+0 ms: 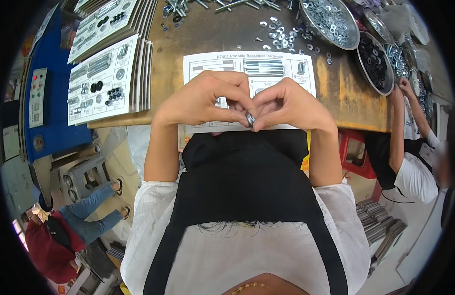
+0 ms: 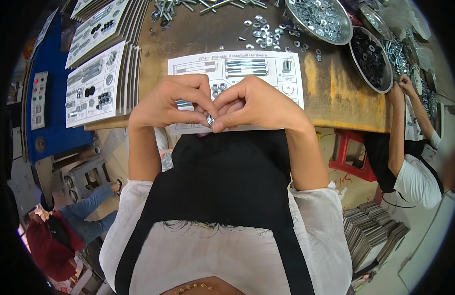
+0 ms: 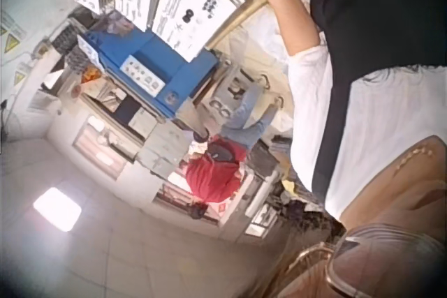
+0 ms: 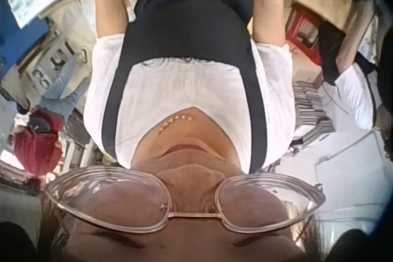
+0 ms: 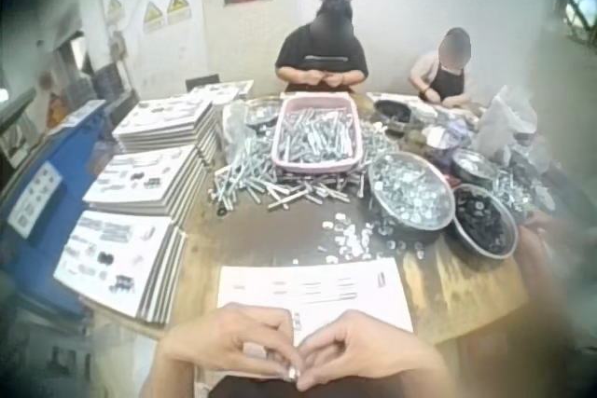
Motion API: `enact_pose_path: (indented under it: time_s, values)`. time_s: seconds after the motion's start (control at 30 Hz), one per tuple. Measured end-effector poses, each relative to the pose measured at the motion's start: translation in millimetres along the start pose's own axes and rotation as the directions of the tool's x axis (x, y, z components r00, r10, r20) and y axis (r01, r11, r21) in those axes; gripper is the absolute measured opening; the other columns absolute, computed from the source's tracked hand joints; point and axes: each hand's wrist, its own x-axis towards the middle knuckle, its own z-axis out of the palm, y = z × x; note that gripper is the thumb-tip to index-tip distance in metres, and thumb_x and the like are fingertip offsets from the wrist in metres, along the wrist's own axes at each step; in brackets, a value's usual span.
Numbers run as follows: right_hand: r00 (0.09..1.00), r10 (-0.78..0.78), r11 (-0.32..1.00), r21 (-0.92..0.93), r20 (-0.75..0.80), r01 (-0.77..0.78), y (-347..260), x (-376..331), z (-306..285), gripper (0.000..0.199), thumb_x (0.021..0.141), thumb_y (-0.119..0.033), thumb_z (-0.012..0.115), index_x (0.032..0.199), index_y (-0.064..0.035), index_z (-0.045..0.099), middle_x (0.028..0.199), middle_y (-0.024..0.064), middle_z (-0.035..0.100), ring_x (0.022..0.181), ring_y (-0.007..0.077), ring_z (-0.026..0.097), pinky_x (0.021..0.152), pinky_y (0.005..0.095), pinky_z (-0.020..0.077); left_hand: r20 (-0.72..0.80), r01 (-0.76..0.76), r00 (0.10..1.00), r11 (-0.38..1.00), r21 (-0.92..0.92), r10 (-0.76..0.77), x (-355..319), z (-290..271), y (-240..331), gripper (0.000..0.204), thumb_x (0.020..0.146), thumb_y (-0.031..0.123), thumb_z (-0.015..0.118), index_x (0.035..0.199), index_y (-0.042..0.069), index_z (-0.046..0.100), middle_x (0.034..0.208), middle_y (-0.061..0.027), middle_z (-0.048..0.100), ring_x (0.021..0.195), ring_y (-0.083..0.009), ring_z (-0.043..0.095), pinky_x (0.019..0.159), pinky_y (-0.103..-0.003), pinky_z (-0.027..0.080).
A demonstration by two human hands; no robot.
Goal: The person assembles hardware kits by placing bolts, nuts, and washers into designated slots on printed cardboard sheets. The person repeatedly picks parts from trays and the table, arranges them on the sheet, and stacks completed sheets to the side.
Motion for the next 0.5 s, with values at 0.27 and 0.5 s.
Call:
enact_pose_path:
  time_s: [0.27,0.5]
  values:
    - [0.94,-0.101,0.959,0.221,-0.326,0.179,22.5,-6.5,22.4,0.026,0.081,-0.004,0.075,0.106,0.0038,0.07,0.089,0.0089,0.071,0.082,0.0115,0.067,0.077,0.0237,0.0528,-0.34,-0.094,0.904,0.897,0.432,0.259,-11.0,26.1,5.0,0.037,0.066,0.006,0.082,0.102,0.006,0.074,0.089,-0.005,0.06,0.081,-0.0179,0.062,0.067,-0.028,0.05]
    - [0.877,-0.163,0.883,0.33,-0.451,0.334,49.3,0.8,46.4,0.026,0.085,-0.003,0.071,0.11,0.0037,0.068,0.098,0.009,0.071,0.087,0.011,0.066,0.079,0.0238,0.0529,-0.405,-0.039,0.845,0.796,0.604,0.349,-20.7,42.3,-0.4,0.038,0.065,0.01,0.081,0.102,0.013,0.073,0.091,-0.0028,0.062,0.082,-0.0213,0.06,0.07,-0.032,0.048]
